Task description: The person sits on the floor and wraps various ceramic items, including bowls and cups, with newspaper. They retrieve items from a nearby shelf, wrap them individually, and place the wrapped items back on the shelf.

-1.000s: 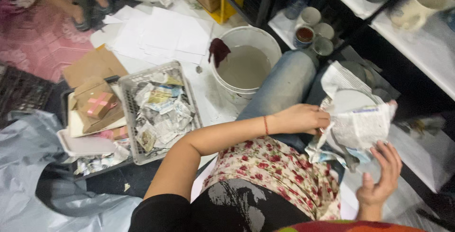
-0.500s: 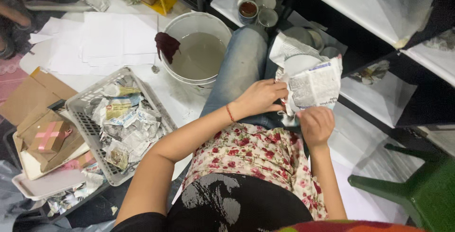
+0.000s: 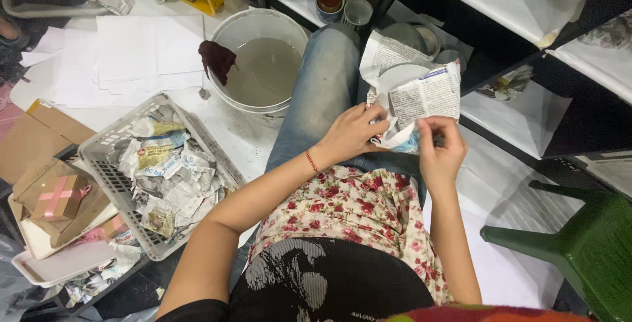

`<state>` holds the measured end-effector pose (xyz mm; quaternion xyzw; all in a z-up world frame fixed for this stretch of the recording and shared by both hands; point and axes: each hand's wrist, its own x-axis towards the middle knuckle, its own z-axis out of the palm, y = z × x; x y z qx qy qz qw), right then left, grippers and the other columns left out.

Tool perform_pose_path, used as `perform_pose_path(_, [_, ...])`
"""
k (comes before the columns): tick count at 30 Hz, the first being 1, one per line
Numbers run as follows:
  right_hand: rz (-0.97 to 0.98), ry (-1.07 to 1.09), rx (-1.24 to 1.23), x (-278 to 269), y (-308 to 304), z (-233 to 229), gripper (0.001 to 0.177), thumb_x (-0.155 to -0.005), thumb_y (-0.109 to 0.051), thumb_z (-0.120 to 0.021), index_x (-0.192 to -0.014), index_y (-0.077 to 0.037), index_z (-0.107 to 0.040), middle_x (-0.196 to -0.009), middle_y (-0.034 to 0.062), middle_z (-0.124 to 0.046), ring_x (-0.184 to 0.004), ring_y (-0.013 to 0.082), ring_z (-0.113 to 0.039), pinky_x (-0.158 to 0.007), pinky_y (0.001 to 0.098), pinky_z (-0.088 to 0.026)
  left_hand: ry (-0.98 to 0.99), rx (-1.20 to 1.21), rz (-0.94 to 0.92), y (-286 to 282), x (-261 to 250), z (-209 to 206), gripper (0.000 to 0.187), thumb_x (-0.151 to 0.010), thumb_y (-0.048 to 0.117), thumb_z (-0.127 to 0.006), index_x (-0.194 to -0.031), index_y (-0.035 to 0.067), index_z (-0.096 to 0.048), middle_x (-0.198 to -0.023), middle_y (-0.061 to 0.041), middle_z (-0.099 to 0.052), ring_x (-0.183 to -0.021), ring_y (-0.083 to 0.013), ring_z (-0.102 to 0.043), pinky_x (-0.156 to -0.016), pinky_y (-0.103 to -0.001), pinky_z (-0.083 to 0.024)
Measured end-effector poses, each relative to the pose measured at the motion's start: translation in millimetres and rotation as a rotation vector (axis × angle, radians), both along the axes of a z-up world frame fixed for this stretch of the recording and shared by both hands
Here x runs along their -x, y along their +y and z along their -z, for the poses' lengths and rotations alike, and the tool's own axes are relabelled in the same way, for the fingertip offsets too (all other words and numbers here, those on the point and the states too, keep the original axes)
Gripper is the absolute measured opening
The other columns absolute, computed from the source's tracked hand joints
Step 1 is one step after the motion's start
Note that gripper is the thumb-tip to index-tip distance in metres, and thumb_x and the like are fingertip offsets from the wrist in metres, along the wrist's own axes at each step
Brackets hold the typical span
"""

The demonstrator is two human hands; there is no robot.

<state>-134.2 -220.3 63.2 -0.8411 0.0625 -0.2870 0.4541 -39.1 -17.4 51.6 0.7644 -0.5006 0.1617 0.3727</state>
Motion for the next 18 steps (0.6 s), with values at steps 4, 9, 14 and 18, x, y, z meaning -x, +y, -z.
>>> perform_pose_path(4, [0.083,-0.133,0.474,0,-7,-9,0.017,-0.097,-0.005,-0.080,-0.107,-0.006,-0.065,-0.126,0.0114,-0.070,-0.136,0.0281,-0.056,-0.116,0.0505,-0.044,0.003,-0.002,0.000,2,0,15,0.045,-0.073,0.033,-0.088,-0.104,0.014,-0.062,-0.109,-0.002,-0.056,-0.094,-0.0264,-0.057,-0.086,-0.040,-0.051])
perform_pose_path(9, [-0.011,0.033,0.029,-6,-25,-29,0.082,-0.091,-0.030,-0.082,-0.151,-0.003,-0.034,-0.159,0.0238,-0.033,-0.149,0.0398,-0.035,-0.120,0.0553,-0.034,0.029,0.007,0.001,3,0,21,0.049,-0.068,0.036,-0.088,-0.103,0.013,-0.062,-0.108,-0.004,-0.056,-0.096,-0.0284,-0.057,-0.086,-0.042,-0.051])
perform_pose_path(14, [-0.112,0.212,0.392,-18,-22,-39,0.104,-0.072,-0.024,-0.086,-0.156,0.001,-0.029,-0.160,0.0335,-0.024,-0.143,0.0489,-0.032,-0.111,0.0548,-0.037,0.043,0.034,-0.001,1,5,22,0.049,-0.070,0.039,-0.088,-0.104,0.013,-0.063,-0.107,-0.005,-0.055,-0.096,-0.0289,-0.057,-0.086,-0.042,-0.052])
perform_pose_path(18, [0.148,0.307,0.282,-21,-27,-34,0.065,-0.096,-0.008,-0.070,-0.154,-0.008,-0.043,-0.152,0.0227,-0.056,-0.107,0.0346,-0.064,-0.090,0.0450,-0.056,0.067,0.038,-0.009,2,6,18,0.046,-0.071,0.036,-0.088,-0.101,0.012,-0.062,-0.107,-0.005,-0.056,-0.096,-0.0292,-0.057,-0.087,-0.041,-0.052])
